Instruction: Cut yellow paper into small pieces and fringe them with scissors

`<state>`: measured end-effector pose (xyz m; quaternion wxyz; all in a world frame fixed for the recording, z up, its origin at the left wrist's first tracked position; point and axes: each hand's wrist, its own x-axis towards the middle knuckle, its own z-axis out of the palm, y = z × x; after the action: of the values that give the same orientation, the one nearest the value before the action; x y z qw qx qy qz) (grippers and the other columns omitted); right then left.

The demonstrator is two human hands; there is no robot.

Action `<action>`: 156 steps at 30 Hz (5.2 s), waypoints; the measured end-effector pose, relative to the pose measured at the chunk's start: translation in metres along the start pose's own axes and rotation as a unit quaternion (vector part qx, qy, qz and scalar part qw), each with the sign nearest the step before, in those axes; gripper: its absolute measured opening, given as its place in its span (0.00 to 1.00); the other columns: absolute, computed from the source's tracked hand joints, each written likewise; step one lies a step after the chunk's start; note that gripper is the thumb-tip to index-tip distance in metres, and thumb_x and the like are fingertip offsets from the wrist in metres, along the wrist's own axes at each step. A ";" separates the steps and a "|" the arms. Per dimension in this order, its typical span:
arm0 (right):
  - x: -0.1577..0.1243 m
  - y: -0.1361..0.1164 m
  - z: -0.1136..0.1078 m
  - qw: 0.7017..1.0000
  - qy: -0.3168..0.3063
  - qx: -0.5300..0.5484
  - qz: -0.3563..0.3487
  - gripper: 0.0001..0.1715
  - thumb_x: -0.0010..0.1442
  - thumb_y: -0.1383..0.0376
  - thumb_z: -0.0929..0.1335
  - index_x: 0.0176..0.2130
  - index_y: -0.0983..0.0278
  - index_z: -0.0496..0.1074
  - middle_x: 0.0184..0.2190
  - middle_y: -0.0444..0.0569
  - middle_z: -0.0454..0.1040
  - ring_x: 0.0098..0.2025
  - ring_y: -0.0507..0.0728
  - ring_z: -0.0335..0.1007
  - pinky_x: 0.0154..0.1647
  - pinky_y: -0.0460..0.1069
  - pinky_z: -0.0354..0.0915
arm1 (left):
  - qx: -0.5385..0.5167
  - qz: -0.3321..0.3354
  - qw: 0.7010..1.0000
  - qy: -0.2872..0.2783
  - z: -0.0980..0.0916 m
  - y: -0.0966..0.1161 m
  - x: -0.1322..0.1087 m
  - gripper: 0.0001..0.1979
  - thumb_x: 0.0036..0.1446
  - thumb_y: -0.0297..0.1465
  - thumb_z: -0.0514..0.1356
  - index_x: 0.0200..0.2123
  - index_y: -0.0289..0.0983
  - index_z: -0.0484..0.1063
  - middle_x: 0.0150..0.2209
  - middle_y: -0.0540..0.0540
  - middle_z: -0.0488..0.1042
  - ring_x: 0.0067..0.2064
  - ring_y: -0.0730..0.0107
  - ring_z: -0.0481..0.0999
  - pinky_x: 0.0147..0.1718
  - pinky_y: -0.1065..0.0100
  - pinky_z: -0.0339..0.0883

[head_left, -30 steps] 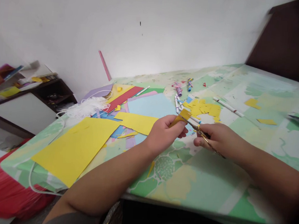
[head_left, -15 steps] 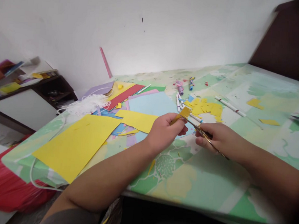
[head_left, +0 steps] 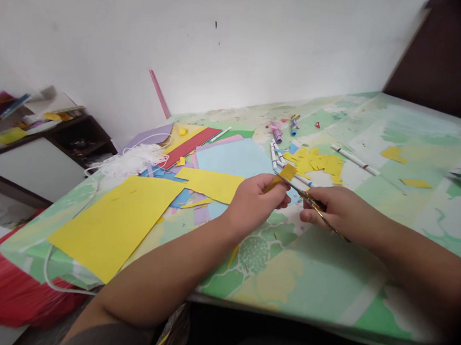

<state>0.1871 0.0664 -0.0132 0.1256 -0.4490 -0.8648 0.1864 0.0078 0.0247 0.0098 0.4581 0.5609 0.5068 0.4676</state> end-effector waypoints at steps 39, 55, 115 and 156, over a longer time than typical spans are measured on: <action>0.000 0.004 0.001 1.000 0.005 0.003 -0.030 0.27 0.52 0.42 0.58 0.30 0.63 0.64 0.23 0.46 0.67 0.25 0.54 0.61 0.25 0.48 0.53 | 0.016 0.019 0.999 0.039 0.000 0.000 0.000 0.08 0.48 0.30 0.56 0.20 0.35 0.69 0.20 0.51 0.70 0.25 0.77 0.70 0.27 0.73 0.65; 0.000 0.001 0.001 0.999 0.013 -0.013 -0.045 0.28 0.53 0.41 0.57 0.26 0.62 0.62 0.21 0.46 0.66 0.24 0.54 0.60 0.24 0.48 0.51 | 0.090 0.061 0.994 0.030 0.000 -0.002 -0.003 0.10 0.49 0.33 0.55 0.19 0.36 0.68 0.22 0.51 0.71 0.27 0.75 0.69 0.27 0.73 0.62; -0.001 -0.007 -0.005 0.999 0.026 -0.008 0.022 0.30 0.45 0.39 0.61 0.18 0.61 0.54 0.13 0.41 0.56 0.19 0.50 0.53 0.20 0.46 0.48 | 0.011 0.048 0.999 0.011 0.001 0.000 -0.003 0.10 0.51 0.33 0.54 0.21 0.35 0.68 0.21 0.50 0.71 0.25 0.76 0.71 0.28 0.71 0.66; -0.002 -0.002 -0.004 0.999 0.009 0.003 -0.032 0.30 0.50 0.39 0.58 0.26 0.62 0.62 0.20 0.44 0.64 0.23 0.52 0.58 0.23 0.46 0.50 | 0.040 0.060 0.997 0.041 -0.002 -0.002 -0.001 0.11 0.50 0.35 0.56 0.19 0.36 0.66 0.18 0.53 0.68 0.19 0.80 0.63 0.19 0.75 0.58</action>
<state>0.1880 0.0646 -0.0087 0.1406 -0.4225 -0.8770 0.1803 0.0052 0.0241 0.0079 0.3853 0.5885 0.5092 0.4959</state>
